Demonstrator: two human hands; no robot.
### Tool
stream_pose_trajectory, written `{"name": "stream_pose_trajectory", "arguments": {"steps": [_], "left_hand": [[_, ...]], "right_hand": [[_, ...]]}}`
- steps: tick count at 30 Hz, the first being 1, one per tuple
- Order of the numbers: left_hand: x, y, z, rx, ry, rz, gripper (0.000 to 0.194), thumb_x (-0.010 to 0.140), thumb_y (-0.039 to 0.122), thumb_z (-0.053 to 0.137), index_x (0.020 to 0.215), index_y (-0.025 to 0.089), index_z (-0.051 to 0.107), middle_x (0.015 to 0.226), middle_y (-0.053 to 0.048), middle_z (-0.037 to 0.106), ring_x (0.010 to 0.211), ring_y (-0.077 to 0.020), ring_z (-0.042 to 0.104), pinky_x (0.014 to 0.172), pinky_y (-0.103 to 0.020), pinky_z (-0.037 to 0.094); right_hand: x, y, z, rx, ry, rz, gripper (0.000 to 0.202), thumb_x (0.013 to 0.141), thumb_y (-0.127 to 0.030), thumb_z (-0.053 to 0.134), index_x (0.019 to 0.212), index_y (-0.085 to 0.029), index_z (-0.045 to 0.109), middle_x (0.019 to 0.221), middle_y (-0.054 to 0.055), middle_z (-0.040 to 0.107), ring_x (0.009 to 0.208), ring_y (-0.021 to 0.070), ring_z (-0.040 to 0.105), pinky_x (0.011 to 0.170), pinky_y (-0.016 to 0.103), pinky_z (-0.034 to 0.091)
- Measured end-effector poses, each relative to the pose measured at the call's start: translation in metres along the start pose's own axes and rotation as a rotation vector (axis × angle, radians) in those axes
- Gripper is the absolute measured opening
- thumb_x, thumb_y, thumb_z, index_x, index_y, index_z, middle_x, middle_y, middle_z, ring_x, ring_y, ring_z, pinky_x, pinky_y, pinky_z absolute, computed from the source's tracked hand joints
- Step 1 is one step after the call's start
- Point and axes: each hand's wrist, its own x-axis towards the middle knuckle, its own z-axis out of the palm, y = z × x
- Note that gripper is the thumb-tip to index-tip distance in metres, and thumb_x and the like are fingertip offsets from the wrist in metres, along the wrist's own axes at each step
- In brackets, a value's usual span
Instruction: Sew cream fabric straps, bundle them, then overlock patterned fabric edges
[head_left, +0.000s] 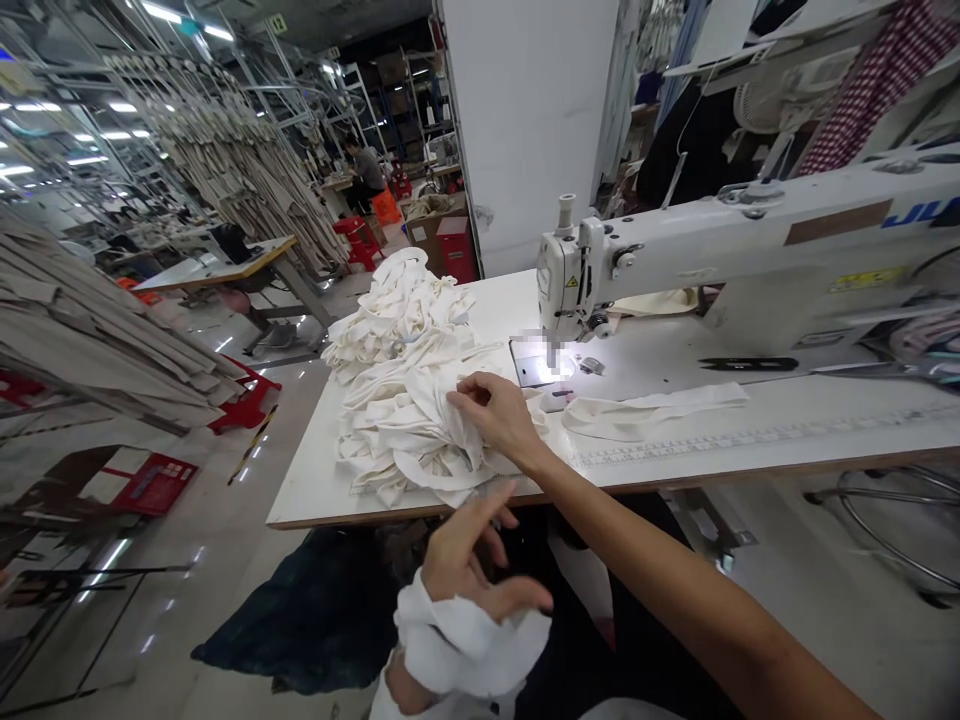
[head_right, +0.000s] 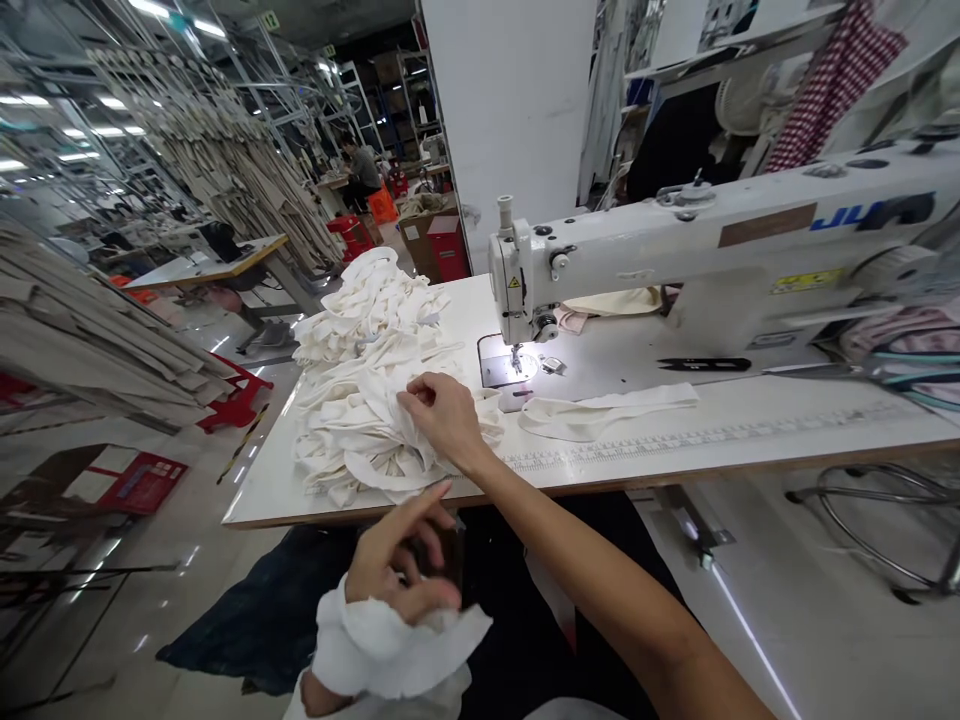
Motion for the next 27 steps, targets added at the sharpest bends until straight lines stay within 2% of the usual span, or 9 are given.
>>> {"name": "stream_pose_trajectory", "arguments": {"steps": [2, 3, 6, 8, 12, 15, 18, 21, 27], "left_hand": [[0.009, 0.003, -0.002, 0.16, 0.238, 0.091, 0.04, 0.065, 0.042, 0.082, 0.099, 0.022, 0.076, 0.079, -0.006, 0.067, 0.055, -0.0113, 0.055, 0.04, -0.019, 0.039], [0.013, 0.002, -0.003, 0.174, 0.334, 0.104, 0.028, 0.073, 0.043, 0.076, 0.089, 0.02, 0.077, 0.074, -0.005, 0.067, 0.054, -0.011, 0.055, 0.044, -0.02, 0.043], [0.029, -0.008, -0.006, -0.002, 0.496, 0.012, 0.028, 0.081, 0.043, 0.066, 0.082, 0.015, 0.072, 0.075, -0.006, 0.069, 0.063, -0.014, 0.062, 0.059, -0.025, 0.054], [0.04, -0.019, -0.008, -0.083, 0.52, -0.024, 0.031, 0.075, 0.041, 0.071, 0.089, 0.013, 0.069, 0.081, -0.007, 0.07, 0.075, -0.0172, 0.066, 0.067, -0.027, 0.056], [0.056, -0.031, -0.011, -0.093, 0.518, 0.014, 0.042, 0.07, 0.038, 0.074, 0.103, 0.013, 0.064, 0.088, -0.007, 0.069, 0.084, -0.0168, 0.066, 0.074, -0.028, 0.056], [0.061, -0.027, -0.011, 0.018, 0.513, 0.037, 0.042, 0.071, 0.04, 0.073, 0.103, 0.014, 0.064, 0.089, -0.008, 0.068, 0.083, -0.017, 0.065, 0.069, -0.025, 0.055], [0.062, -0.017, -0.006, 0.129, 0.484, -0.035, 0.043, 0.072, 0.046, 0.071, 0.1, 0.014, 0.066, 0.088, -0.008, 0.067, 0.067, -0.0146, 0.062, 0.048, -0.021, 0.049], [0.061, -0.008, 0.004, 0.155, 0.486, -0.101, 0.044, 0.073, 0.051, 0.069, 0.1, 0.015, 0.066, 0.079, -0.003, 0.063, 0.043, -0.0094, 0.051, 0.033, -0.022, 0.041], [0.062, -0.007, 0.038, 0.148, 0.49, -0.074, 0.033, 0.076, 0.047, 0.066, 0.088, 0.016, 0.068, 0.071, 0.0, 0.06, 0.043, -0.0092, 0.049, 0.041, -0.024, 0.043]], "right_hand": [[-0.005, -0.001, -0.004, 0.199, -0.02, -0.025, 0.018, 0.083, -0.034, 0.066, 0.078, -0.018, 0.061, 0.076, 0.0, 0.059, 0.07, 0.0133, 0.052, 0.065, 0.026, 0.042], [-0.009, -0.002, -0.009, 0.293, -0.034, -0.026, 0.019, 0.083, -0.036, 0.067, 0.08, -0.018, 0.062, 0.078, 0.0, 0.059, 0.072, 0.013, 0.053, 0.066, 0.026, 0.043], [-0.022, -0.003, -0.031, 0.463, -0.011, 0.018, 0.022, 0.08, -0.038, 0.072, 0.082, -0.018, 0.064, 0.08, 0.0, 0.061, 0.073, 0.0128, 0.056, 0.069, 0.026, 0.046], [-0.029, -0.002, -0.05, 0.506, 0.052, 0.094, 0.023, 0.079, -0.039, 0.074, 0.081, -0.019, 0.063, 0.08, 0.0, 0.062, 0.074, 0.0125, 0.058, 0.072, 0.026, 0.049], [-0.038, 0.004, -0.089, 0.728, 0.169, 0.258, 0.024, 0.082, -0.041, 0.07, 0.084, -0.02, 0.058, 0.087, 0.002, 0.069, 0.081, 0.0159, 0.066, 0.079, 0.031, 0.053], [-0.042, 0.01, -0.108, 0.807, 0.226, 0.32, 0.02, 0.085, -0.038, 0.066, 0.087, -0.02, 0.056, 0.094, 0.005, 0.07, 0.075, 0.0161, 0.067, 0.066, 0.028, 0.055], [-0.044, 0.014, -0.117, 0.802, 0.257, 0.35, 0.017, 0.086, -0.033, 0.064, 0.082, -0.02, 0.053, 0.094, 0.005, 0.07, 0.069, 0.0142, 0.065, 0.051, 0.023, 0.051], [-0.044, 0.016, -0.123, 0.796, 0.295, 0.356, 0.019, 0.085, -0.033, 0.065, 0.08, -0.02, 0.052, 0.085, 0.003, 0.068, 0.065, 0.0131, 0.063, 0.049, 0.022, 0.049], [-0.052, 0.015, -0.132, 0.83, 0.313, 0.355, 0.03, 0.076, -0.037, 0.075, 0.079, -0.02, 0.05, 0.069, -0.002, 0.06, 0.056, 0.0099, 0.054, 0.047, 0.02, 0.044]]}}
